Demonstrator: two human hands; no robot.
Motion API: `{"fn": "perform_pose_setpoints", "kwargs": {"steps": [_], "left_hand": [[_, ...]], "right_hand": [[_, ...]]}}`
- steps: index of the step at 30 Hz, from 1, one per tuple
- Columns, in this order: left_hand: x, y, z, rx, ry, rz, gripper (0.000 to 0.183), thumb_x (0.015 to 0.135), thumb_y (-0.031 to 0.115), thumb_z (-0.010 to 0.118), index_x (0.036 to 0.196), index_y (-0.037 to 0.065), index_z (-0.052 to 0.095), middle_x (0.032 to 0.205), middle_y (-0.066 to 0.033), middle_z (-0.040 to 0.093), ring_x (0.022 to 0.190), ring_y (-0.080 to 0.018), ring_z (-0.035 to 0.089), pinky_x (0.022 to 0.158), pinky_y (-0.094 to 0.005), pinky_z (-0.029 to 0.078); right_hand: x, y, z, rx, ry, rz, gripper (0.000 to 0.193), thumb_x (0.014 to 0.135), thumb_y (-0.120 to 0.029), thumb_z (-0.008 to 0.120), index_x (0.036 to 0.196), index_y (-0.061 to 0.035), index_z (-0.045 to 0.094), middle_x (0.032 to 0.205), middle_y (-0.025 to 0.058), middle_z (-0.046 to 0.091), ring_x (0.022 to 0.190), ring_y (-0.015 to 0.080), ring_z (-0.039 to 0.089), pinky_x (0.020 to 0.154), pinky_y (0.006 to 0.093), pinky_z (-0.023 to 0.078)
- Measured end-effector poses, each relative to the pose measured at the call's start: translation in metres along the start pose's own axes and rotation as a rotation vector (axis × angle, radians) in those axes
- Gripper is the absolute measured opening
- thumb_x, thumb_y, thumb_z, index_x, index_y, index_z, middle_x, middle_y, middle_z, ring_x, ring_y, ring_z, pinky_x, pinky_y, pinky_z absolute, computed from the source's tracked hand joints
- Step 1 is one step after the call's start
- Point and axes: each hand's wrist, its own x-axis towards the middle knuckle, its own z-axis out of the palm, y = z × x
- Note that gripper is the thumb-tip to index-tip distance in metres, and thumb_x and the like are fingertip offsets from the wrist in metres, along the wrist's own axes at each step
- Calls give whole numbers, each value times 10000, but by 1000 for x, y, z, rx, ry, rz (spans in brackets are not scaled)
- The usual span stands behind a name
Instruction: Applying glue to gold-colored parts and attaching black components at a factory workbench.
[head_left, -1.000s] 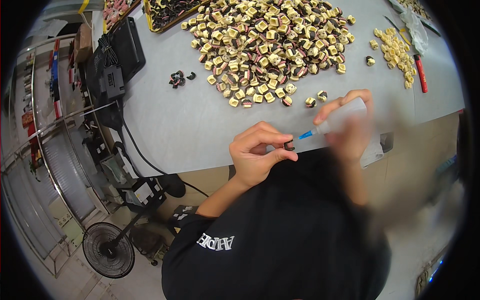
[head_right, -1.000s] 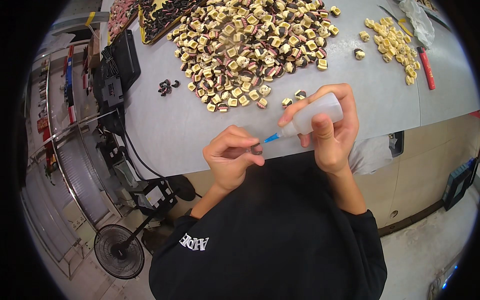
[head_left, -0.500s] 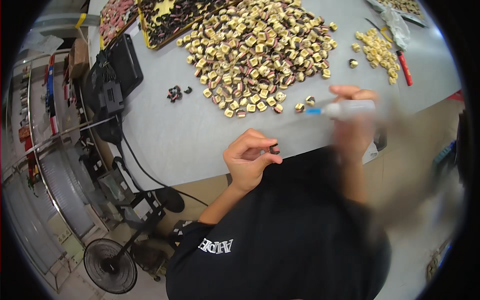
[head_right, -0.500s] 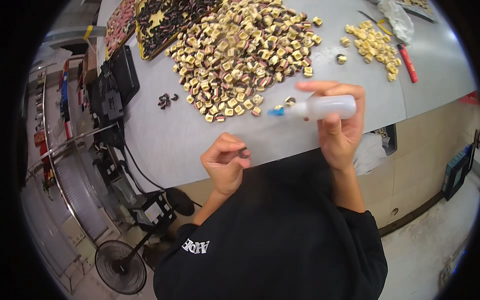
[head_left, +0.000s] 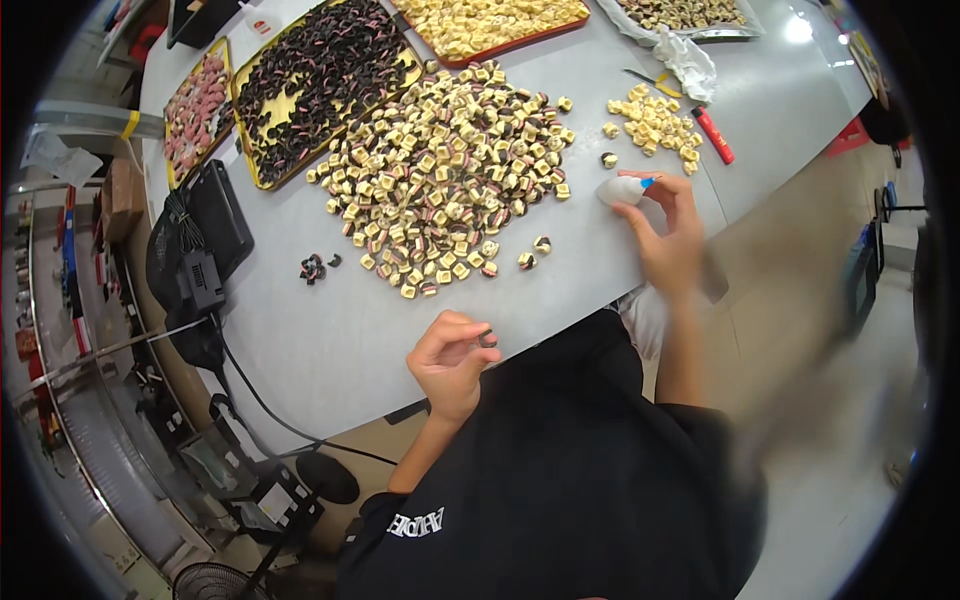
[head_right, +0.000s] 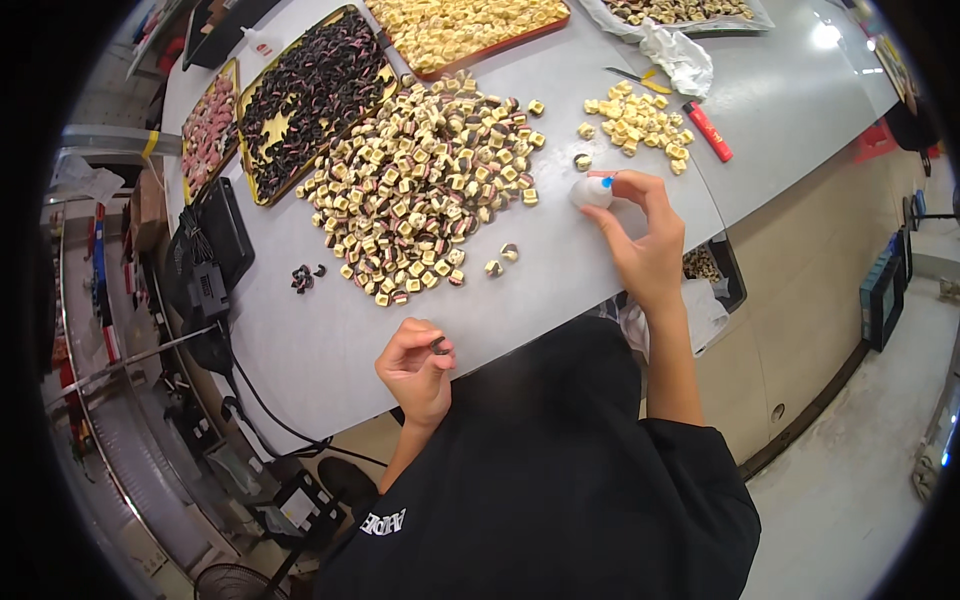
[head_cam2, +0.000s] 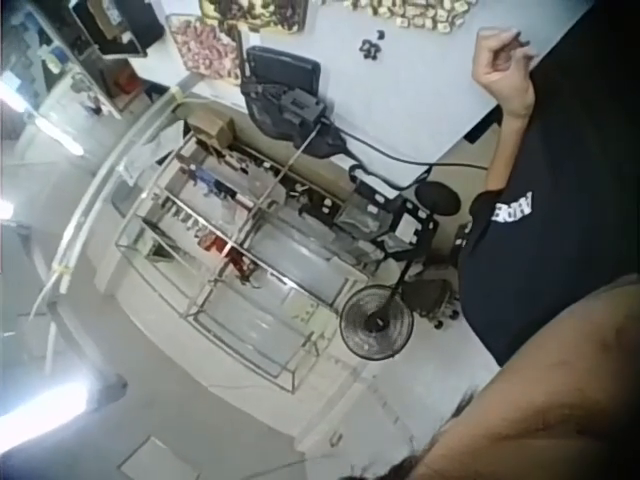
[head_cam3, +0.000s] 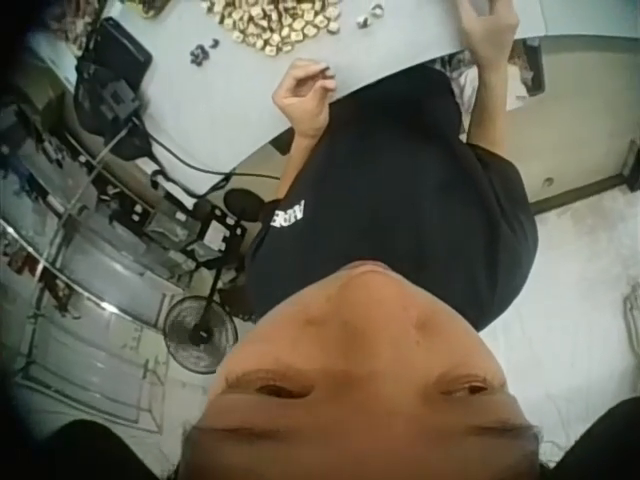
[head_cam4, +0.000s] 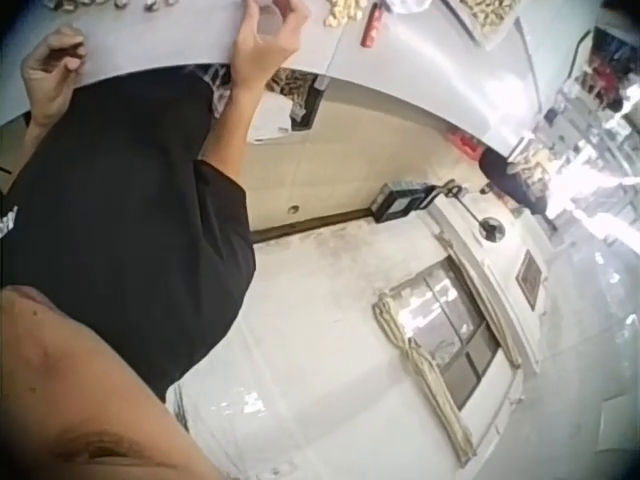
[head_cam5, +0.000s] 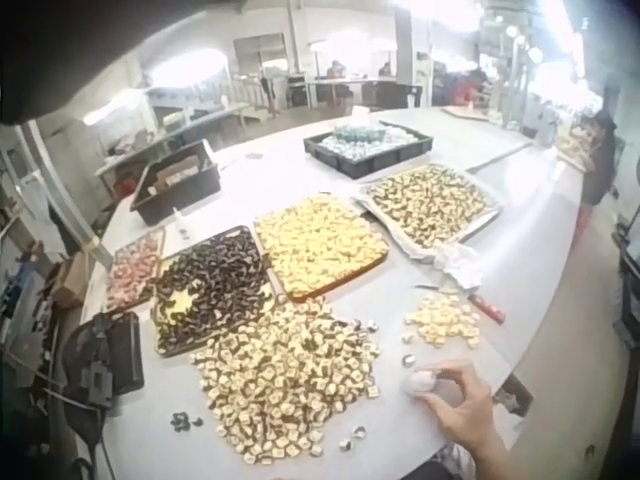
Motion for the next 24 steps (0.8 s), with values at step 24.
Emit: {"fn": "perform_pose_setpoints", "kwargs": {"steps": [24], "left_hand": [[3, -4, -1, 36, -30, 102, 263, 683, 120, 772, 862, 39, 597, 807, -45, 503, 714, -142, 477, 618, -245, 400]], "right_hand": [[-24, -74, -11, 579, -159, 73, 182, 696, 141, 636, 839, 42, 584, 866, 116, 565, 769, 182, 585, 665, 280, 516]]}}
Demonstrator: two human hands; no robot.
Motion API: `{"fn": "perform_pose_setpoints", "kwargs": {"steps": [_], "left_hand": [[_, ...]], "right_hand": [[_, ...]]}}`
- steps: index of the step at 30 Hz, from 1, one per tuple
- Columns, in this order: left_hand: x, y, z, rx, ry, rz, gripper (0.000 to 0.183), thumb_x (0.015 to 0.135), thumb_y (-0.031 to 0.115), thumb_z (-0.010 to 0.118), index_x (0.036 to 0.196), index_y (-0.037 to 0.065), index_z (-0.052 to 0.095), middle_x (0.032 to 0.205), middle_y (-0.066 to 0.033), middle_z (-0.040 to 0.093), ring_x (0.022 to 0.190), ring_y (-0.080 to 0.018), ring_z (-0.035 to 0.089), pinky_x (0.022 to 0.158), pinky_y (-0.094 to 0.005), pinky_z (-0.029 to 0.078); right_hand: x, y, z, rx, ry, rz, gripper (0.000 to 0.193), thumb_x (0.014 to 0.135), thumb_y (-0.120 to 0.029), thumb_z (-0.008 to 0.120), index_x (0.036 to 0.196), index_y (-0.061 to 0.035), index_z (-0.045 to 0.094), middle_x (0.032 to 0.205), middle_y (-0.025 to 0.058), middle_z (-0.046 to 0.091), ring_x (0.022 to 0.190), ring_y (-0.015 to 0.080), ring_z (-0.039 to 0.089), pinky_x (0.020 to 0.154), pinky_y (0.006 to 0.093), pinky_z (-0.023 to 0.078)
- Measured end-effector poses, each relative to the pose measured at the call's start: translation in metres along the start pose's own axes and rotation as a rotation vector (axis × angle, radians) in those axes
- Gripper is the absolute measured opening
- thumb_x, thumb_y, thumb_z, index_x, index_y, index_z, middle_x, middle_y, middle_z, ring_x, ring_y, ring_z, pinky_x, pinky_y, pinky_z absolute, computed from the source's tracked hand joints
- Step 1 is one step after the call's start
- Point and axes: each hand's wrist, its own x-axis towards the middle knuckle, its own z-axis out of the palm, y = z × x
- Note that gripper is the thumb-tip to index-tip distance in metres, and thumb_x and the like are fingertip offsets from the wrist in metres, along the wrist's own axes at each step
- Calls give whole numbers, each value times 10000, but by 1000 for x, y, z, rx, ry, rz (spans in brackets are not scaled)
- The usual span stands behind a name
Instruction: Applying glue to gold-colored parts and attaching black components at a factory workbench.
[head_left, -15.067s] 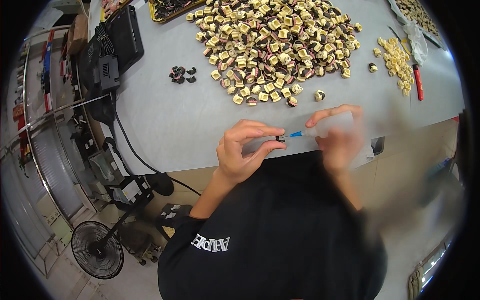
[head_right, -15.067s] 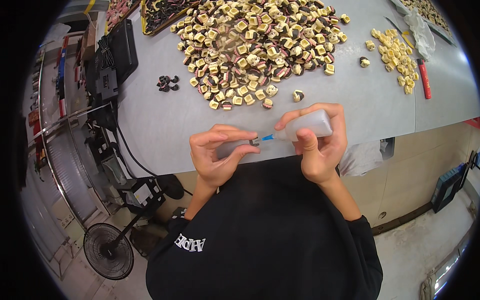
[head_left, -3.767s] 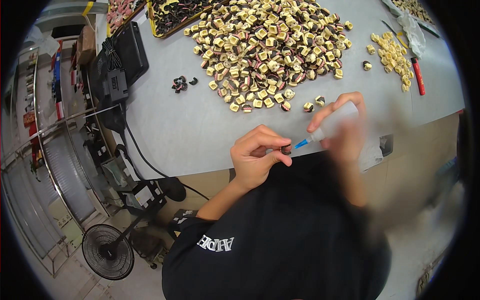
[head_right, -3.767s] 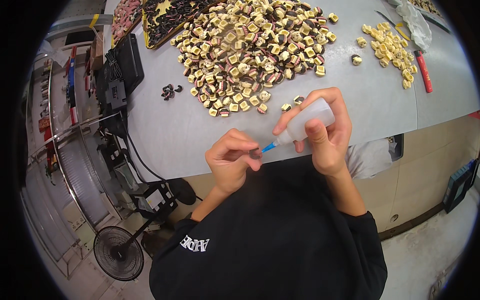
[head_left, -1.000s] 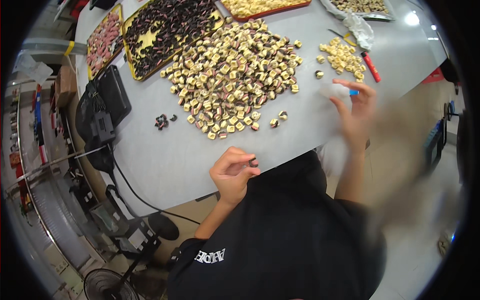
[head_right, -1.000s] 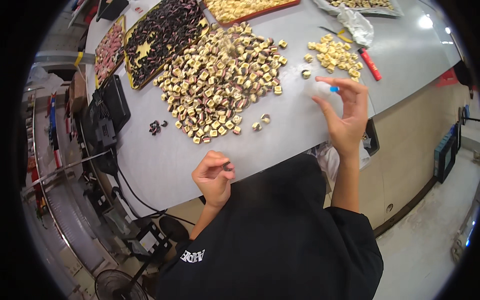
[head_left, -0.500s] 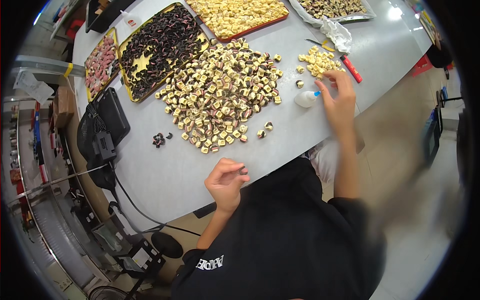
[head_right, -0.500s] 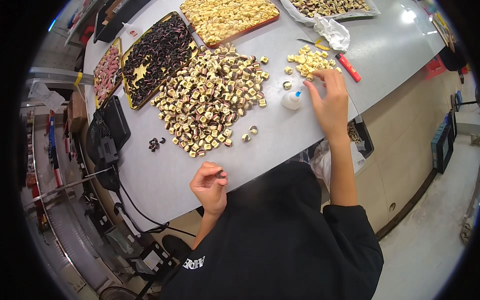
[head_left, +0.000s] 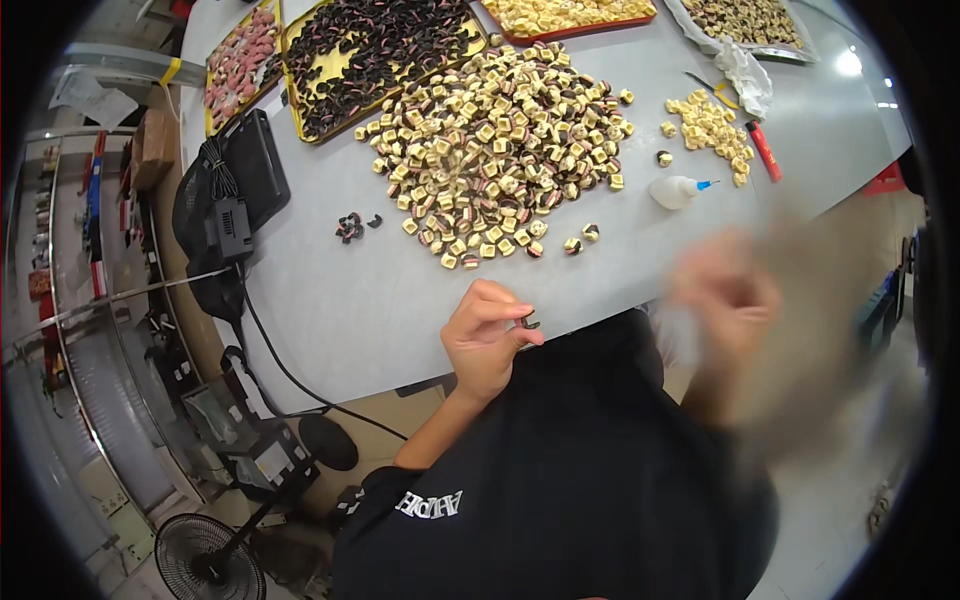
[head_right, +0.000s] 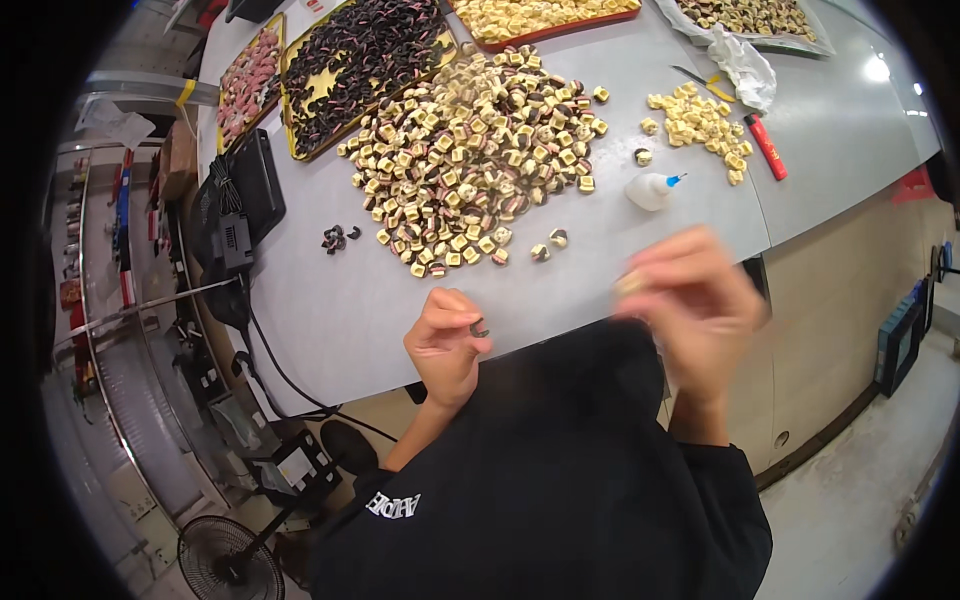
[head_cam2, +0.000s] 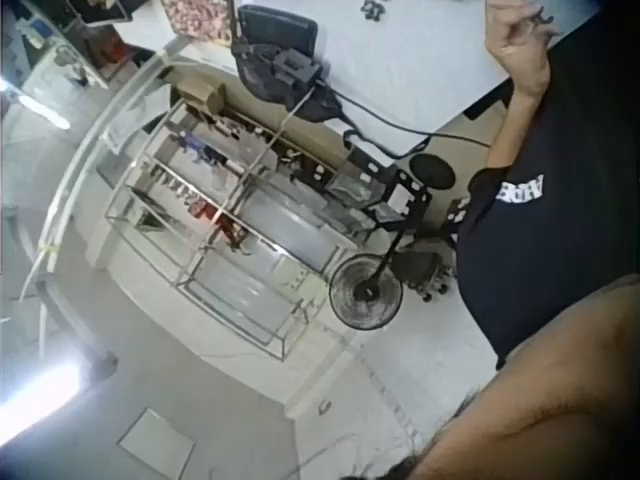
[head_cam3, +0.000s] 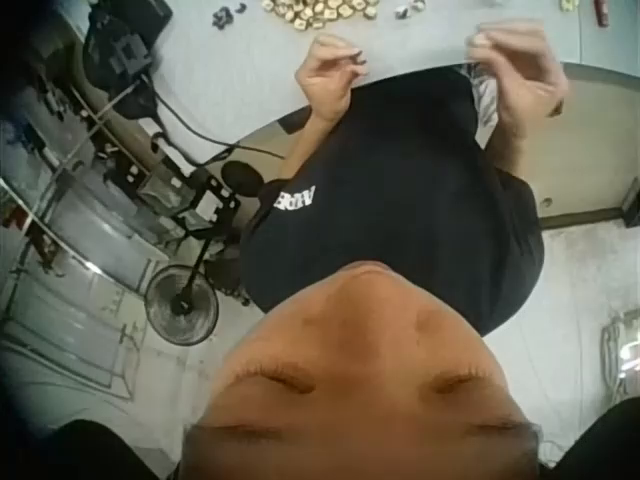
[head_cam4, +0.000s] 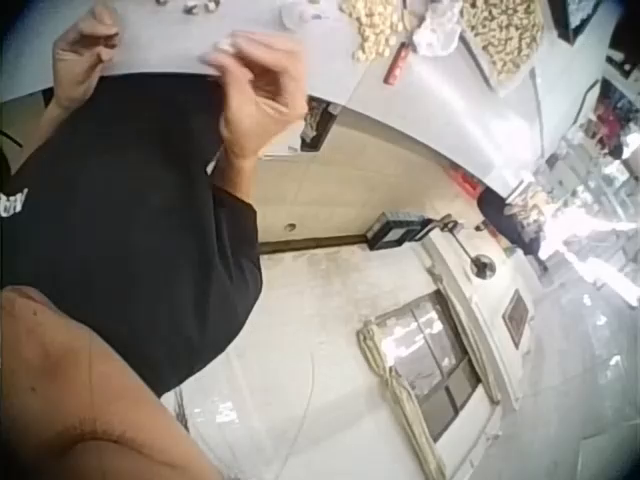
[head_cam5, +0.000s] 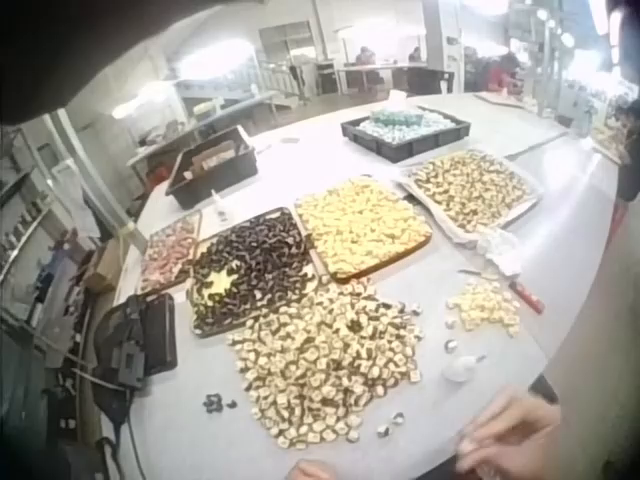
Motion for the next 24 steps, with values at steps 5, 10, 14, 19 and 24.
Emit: {"fn": "perform_pose_setpoints", "kwargs": {"steps": [5, 10, 14, 19, 24], "left_hand": [[1, 0, -1, -5, -38, 52, 274, 640, 24, 773, 880, 24, 640, 831, -56, 516, 767, -136, 490, 656, -243, 425], [2, 1, 1, 13, -42, 62, 278, 630, 34, 780, 874, 31, 645, 838, -53, 521, 769, -138, 493, 656, -244, 423], [-1, -1, -1, 23, -37, 43, 280, 617, 33, 783, 868, 45, 657, 861, -53, 530, 768, -146, 491, 667, -256, 423], [-1, -1, -3, 102, -52, 86, 287, 596, 31, 787, 858, 66, 674, 890, -49, 545, 786, -163, 481, 678, -268, 420], [1, -1, 0, 189, -37, 162, 317, 580, 43, 791, 877, 86, 690, 894, -32, 557, 830, -185, 464, 699, -277, 416]], "right_hand": [[-18, 30, 47, 350, -244, 564, 171, 686, 94, 676, 834, 47, 605, 820, 118, 589, 767, 186, 598, 664, 266, 512], [-21, 37, 54, 523, -257, 782, 149, 734, 61, 658, 871, 55, 600, 857, 110, 602, 781, 161, 606, 675, 259, 514], [-20, 41, 52, 560, -315, 845, 137, 761, 48, 641, 894, 54, 608, 858, 103, 615, 781, 148, 610, 691, 252, 506], [-20, 44, 54, 596, -369, 878, 161, 787, 14, 631, 943, 53, 616, 899, 96, 609, 812, 137, 595, 741, 252, 483], [-17, 47, 54, 695, -457, 930, 210, 790, -45, 652, 975, 47, 612, 979, 115, 562, 901, 181, 550, 802, 298, 449]]}}
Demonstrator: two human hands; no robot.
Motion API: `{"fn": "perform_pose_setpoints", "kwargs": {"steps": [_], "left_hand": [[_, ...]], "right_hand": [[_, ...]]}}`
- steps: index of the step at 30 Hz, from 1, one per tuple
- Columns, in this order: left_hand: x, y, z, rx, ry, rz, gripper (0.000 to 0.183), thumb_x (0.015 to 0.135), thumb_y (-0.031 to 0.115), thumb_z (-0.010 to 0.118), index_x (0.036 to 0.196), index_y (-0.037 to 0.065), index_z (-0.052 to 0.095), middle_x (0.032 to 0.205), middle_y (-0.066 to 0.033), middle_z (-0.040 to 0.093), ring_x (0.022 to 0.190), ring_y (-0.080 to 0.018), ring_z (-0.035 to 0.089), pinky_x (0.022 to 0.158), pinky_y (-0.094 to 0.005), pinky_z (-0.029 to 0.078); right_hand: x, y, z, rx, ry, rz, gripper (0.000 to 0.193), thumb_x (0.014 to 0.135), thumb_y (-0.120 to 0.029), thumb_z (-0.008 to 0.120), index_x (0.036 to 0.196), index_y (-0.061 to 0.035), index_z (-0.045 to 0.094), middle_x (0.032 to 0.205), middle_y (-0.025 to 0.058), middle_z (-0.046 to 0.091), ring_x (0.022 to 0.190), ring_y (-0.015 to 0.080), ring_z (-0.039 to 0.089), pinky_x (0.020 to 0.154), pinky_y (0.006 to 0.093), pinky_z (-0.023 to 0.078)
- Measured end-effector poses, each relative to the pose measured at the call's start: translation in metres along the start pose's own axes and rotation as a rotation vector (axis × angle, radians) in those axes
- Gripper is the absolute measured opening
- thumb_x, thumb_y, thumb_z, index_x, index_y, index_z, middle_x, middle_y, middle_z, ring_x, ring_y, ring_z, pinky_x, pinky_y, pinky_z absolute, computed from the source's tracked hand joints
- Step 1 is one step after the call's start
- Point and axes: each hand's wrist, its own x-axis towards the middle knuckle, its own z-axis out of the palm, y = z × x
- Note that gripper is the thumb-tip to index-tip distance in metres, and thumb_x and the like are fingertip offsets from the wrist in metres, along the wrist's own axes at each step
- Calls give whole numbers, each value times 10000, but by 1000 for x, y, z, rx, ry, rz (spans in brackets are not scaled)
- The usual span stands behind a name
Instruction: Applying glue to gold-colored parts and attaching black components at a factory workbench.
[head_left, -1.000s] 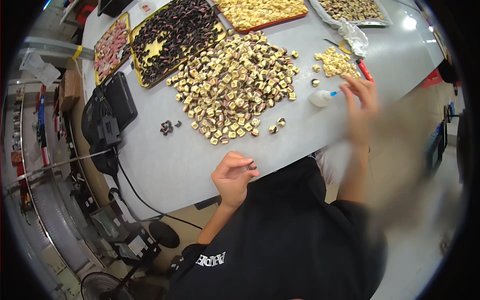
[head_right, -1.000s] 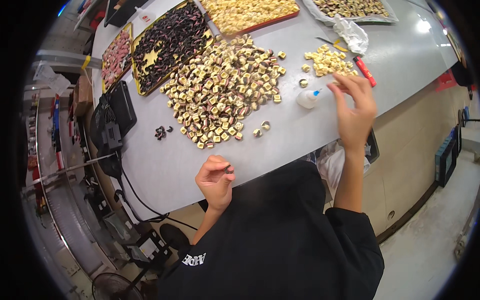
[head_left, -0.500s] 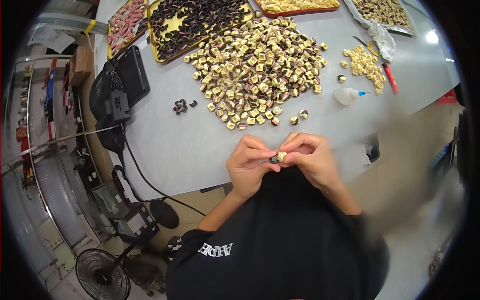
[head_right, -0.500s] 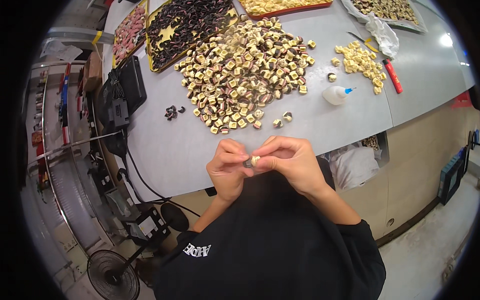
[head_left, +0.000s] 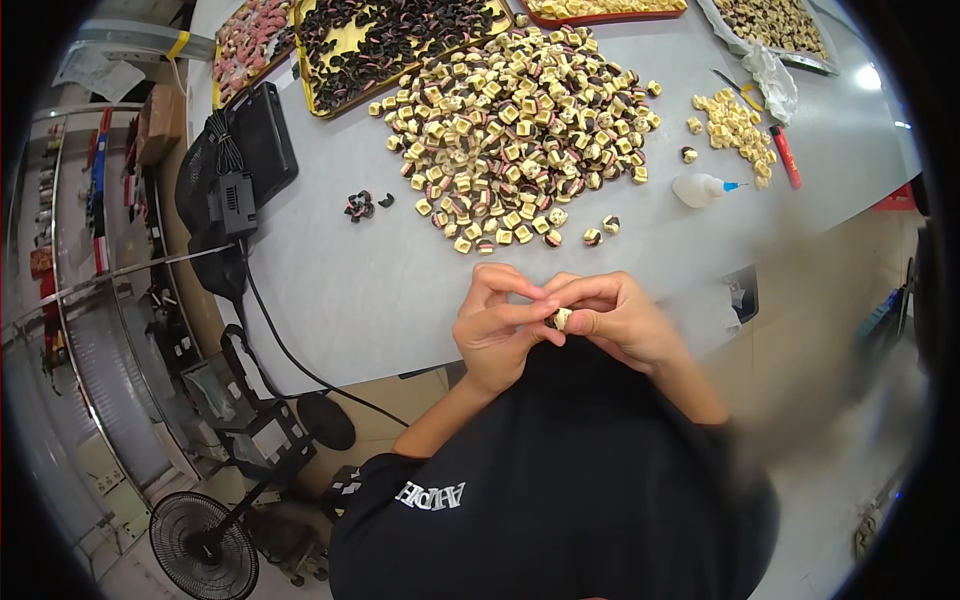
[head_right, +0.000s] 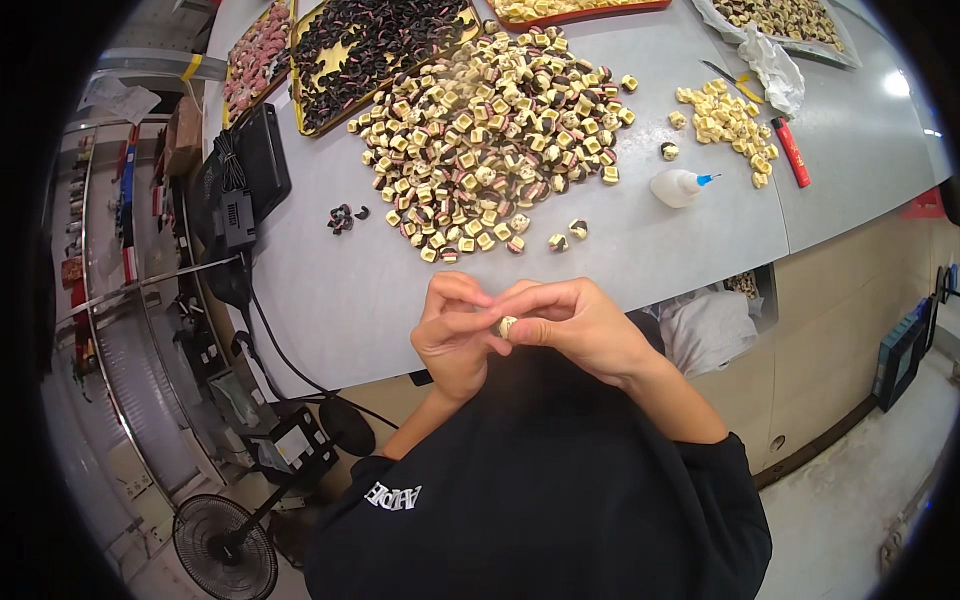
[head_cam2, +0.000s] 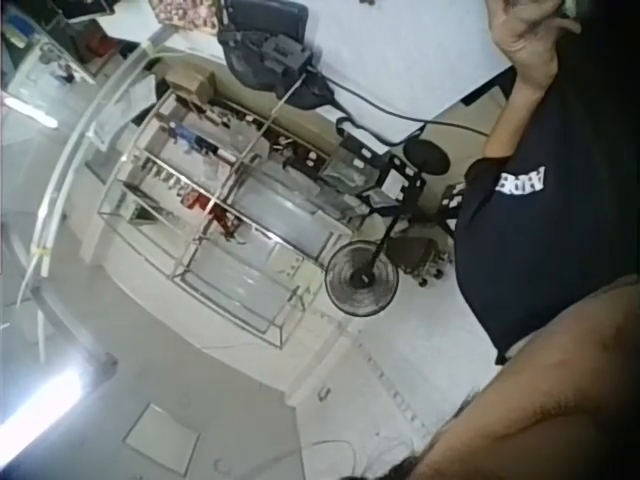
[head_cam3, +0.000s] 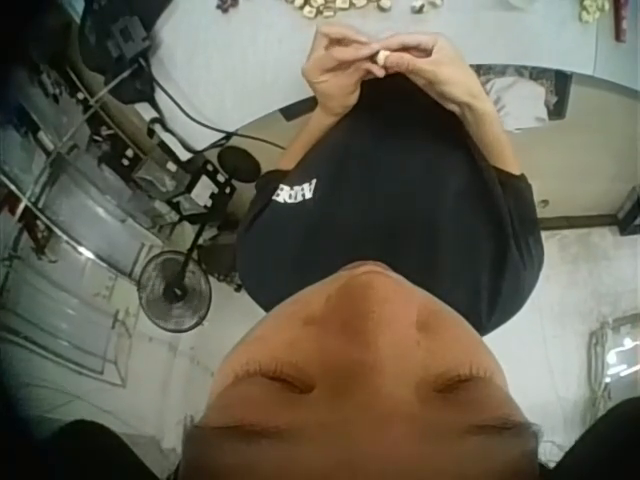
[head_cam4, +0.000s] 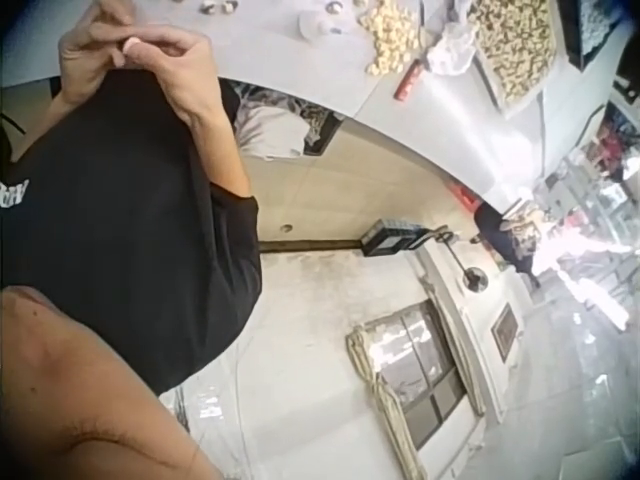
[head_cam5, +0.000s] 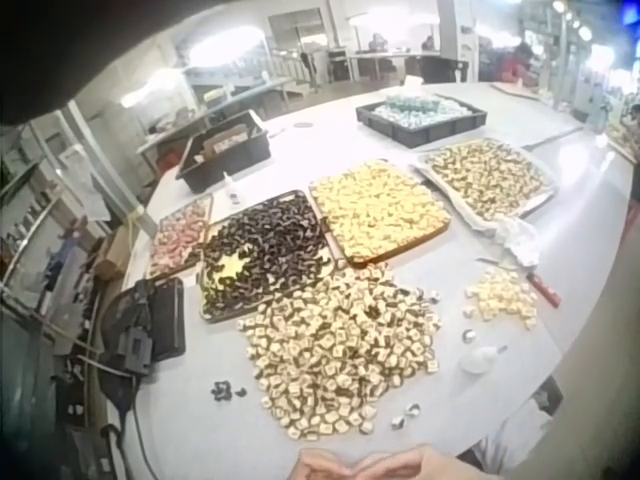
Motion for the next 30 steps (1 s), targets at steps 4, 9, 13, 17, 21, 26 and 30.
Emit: {"fn": "perform_pose_setpoints", "kwargs": {"steps": [4, 9, 13, 17, 21, 26, 30], "left_hand": [[0, 0, -1, 136, -32, 72, 335, 578, 63, 790, 898, 103, 698, 906, -17, 566, 852, -196, 453, 712, -285, 414], [-2, -2, -1, 309, -56, 155, 337, 590, 109, 789, 915, 109, 697, 929, -9, 573, 846, -201, 455, 709, -292, 415], [-8, 9, 6, 312, 90, 89, 342, 601, 147, 787, 926, 102, 691, 925, -11, 572, 843, -203, 461, 705, -291, 414], [-5, 6, 6, 218, 153, 73, 343, 615, 175, 783, 934, 96, 686, 921, -10, 573, 843, -203, 467, 711, -299, 415], [-3, 11, 5, 283, 79, 108, 336, 617, 174, 778, 934, 106, 687, 938, -12, 573, 856, -209, 467, 726, -310, 418], [9, 15, -7, 437, -31, 218, 322, 608, 171, 775, 917, 129, 694, 958, -14, 576, 858, -214, 466, 735, -322, 419], [13, 19, -12, 526, -132, 262, 319, 597, 179, 775, 910, 180, 709, 1022, 2, 569, 931, -232, 443, 751, -314, 411]], "right_hand": [[-2, 0, -3, -9, -84, 2, 230, 809, -70, 639, 1005, 46, 612, 1030, 110, 531, 921, 181, 524, 817, 302, 427], [-5, -2, 0, -80, -74, -8, 185, 845, -55, 589, 999, 42, 622, 935, 47, 546, 853, 121, 522, 773, 248, 427], [-5, -4, -3, -207, -19, -98, 181, 853, -68, 580, 993, 38, 624, 926, 48, 538, 839, 114, 515, 760, 242, 425], [-5, -6, -6, -389, 6, -220, 211, 857, -119, 584, 987, 42, 624, 951, 70, 536, 842, 122, 508, 744, 240, 425], [-6, -6, 1, -416, -10, -311, 241, 850, -160, 598, 975, 44, 628, 978, 90, 537, 847, 137, 505, 733, 245, 424], [-8, -9, 8, -524, -37, -341, 164, 826, -46, 589, 970, 17, 638, 948, 78, 559, 852, 149, 522, 748, 251, 423], [-8, -12, 9, -582, -81, -322, 170, 800, -14, 598, 964, 4, 641, 913, 81, 560, 837, 165, 526, 730, 257, 428]]}}
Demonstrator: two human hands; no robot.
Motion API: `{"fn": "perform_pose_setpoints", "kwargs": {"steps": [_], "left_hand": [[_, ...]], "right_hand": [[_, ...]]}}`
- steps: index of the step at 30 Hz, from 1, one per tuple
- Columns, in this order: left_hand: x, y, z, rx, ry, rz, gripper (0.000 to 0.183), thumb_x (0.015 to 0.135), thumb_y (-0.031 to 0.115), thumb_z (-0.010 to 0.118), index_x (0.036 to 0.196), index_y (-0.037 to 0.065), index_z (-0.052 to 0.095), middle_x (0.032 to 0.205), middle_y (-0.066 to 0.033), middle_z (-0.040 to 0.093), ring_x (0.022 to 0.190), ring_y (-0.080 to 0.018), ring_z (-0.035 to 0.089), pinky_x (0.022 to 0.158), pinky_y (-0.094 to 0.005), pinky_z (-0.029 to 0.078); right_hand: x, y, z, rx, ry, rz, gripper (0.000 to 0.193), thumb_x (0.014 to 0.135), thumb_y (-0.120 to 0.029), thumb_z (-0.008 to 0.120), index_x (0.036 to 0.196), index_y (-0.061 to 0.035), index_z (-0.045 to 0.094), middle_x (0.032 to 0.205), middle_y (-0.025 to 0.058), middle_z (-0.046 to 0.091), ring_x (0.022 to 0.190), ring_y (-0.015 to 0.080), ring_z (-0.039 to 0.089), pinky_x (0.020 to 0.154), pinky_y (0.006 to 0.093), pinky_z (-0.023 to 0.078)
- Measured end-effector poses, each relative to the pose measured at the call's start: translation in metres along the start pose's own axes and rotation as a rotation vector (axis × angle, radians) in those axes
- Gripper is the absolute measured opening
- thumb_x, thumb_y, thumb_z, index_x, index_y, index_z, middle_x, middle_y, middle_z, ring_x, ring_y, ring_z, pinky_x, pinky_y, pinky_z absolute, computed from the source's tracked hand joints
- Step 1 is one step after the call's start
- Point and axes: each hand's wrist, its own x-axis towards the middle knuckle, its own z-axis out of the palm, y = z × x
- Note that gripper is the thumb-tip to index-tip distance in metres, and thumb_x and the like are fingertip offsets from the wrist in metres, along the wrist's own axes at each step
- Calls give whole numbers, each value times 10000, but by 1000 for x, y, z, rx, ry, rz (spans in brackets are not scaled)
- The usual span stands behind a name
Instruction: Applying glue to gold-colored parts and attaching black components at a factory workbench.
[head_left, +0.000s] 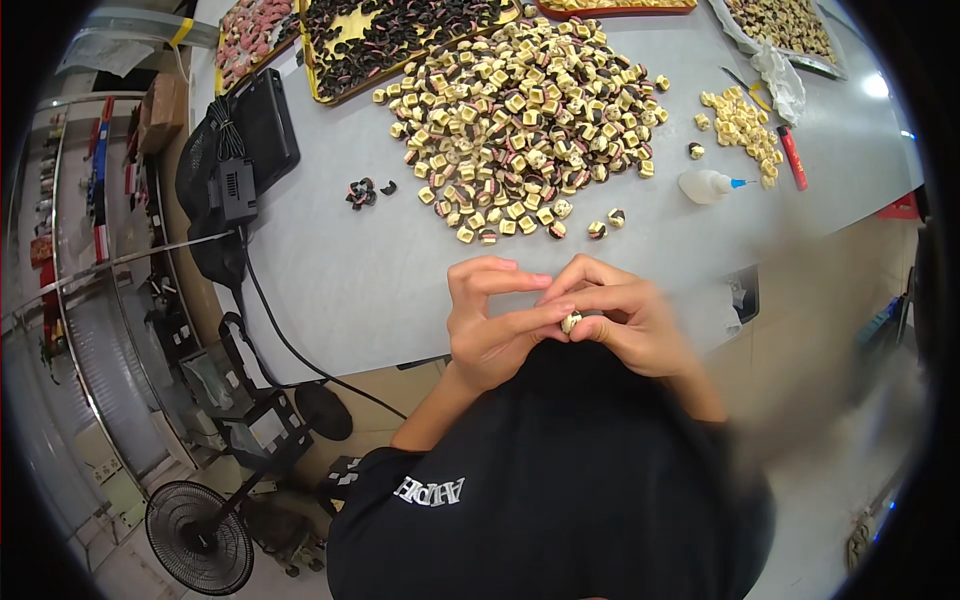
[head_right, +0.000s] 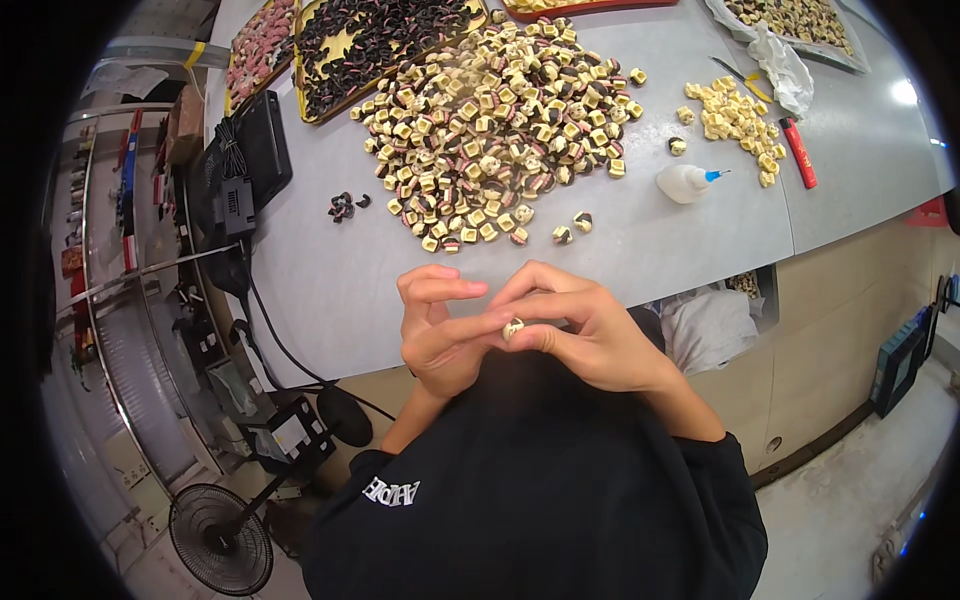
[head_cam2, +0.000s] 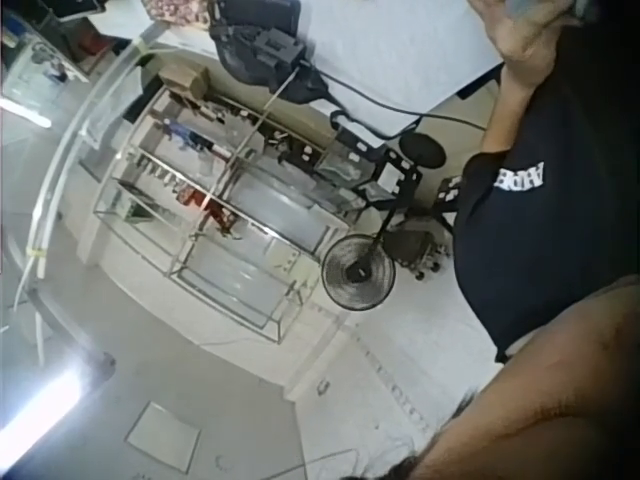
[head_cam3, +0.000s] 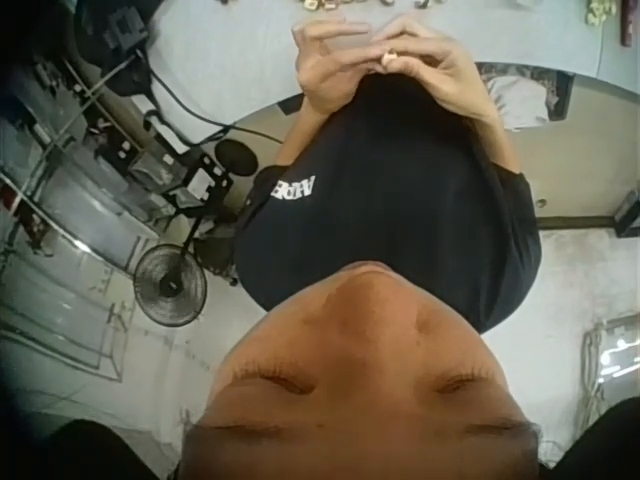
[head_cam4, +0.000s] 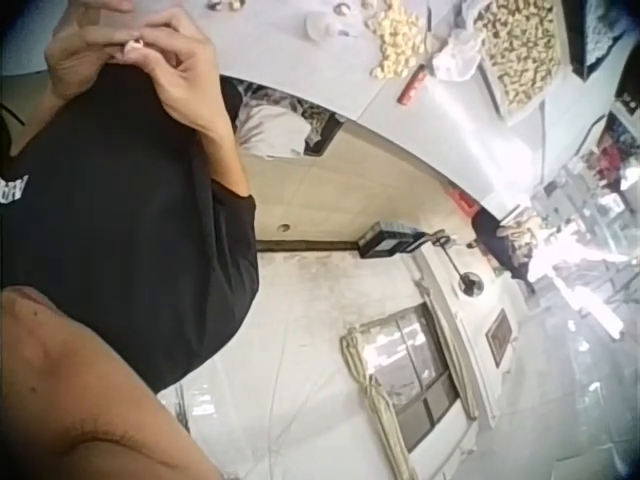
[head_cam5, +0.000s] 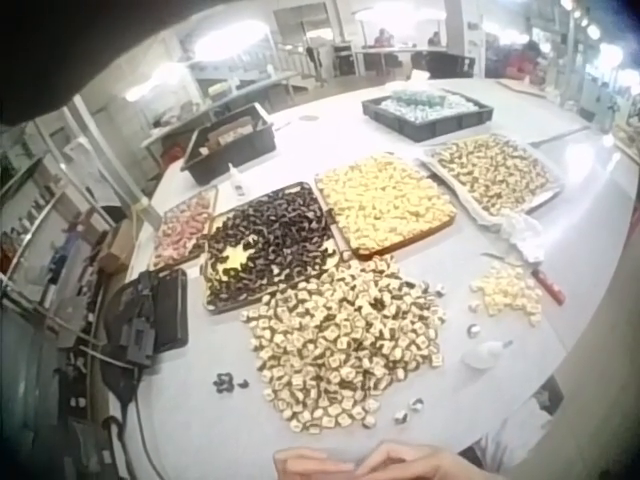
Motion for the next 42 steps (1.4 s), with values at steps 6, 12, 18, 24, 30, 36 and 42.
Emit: {"fn": "perform_pose_setpoints", "kwargs": {"steps": [6, 12, 18, 24, 30, 36, 42], "left_hand": [[-2, 3, 8, 157, 174, 149, 292, 636, 226, 748, 926, 234, 717, 1129, 28, 535, 1082, -272, 361, 848, -338, 356], [-2, 2, 5, 142, 185, 176, 254, 667, 253, 728, 919, 231, 719, 1151, 16, 530, 1116, -286, 342, 915, -369, 311], [9, -2, -10, 141, 76, -3, 253, 641, 249, 753, 888, 207, 714, 1123, -8, 544, 1125, -288, 362, 945, -390, 306], [44, -4, -20, 306, 220, -80, 321, 579, 233, 793, 876, 159, 696, 1090, -27, 555, 1112, -302, 395, 928, -398, 336], [84, -17, -34, 560, 225, -282, 333, 624, 161, 776, 935, 96, 674, 1077, -48, 566, 1081, -265, 441, 904, -372, 368], [52, -46, -77, 647, 213, -509, 295, 701, 90, 716, 989, 68, 650, 1046, -60, 578, 1018, -221, 496, 861, -324, 402], [42, -56, -92, 603, 233, -552, 233, 729, 36, 672, 960, 42, 639, 986, -73, 580, 956, -236, 537, 850, -332, 422]], "right_hand": [[-1, 2, 8, -46, 35, -55, 288, 836, -252, 614, 949, 12, 643, 915, 94, 526, 792, 143, 518, 680, 253, 441], [1, -1, 5, 39, -5, -13, 162, 817, -80, 597, 939, 18, 638, 905, 93, 546, 817, 162, 533, 692, 267, 451], [20, -8, 10, -86, -45, -26, 151, 825, -19, 567, 957, 17, 631, 947, 100, 557, 846, 172, 545, 732, 278, 456], [15, -6, 0, -464, 418, -266, 140, 858, -20, 527, 958, 30, 610, 945, 100, 570, 854, 161, 534, 779, 258, 420], [-7, -19, -23, -382, 854, -275, 127, 866, -19, 491, 934, 34, 584, 969, 96, 573, 811, 127, 495, 753, 239, 398], [-19, 0, -63, -407, 1208, -579, 149, 871, -23, 468, 990, 40, 530, 1015, 134, 562, 856, 140, 495, 783, 259, 400], [-19, 13, -78, -124, 1212, -579, 182, 870, -23, 448, 1041, 27, 490, 1092, 158, 529, 931, 157, 494, 827, 288, 391]]}}
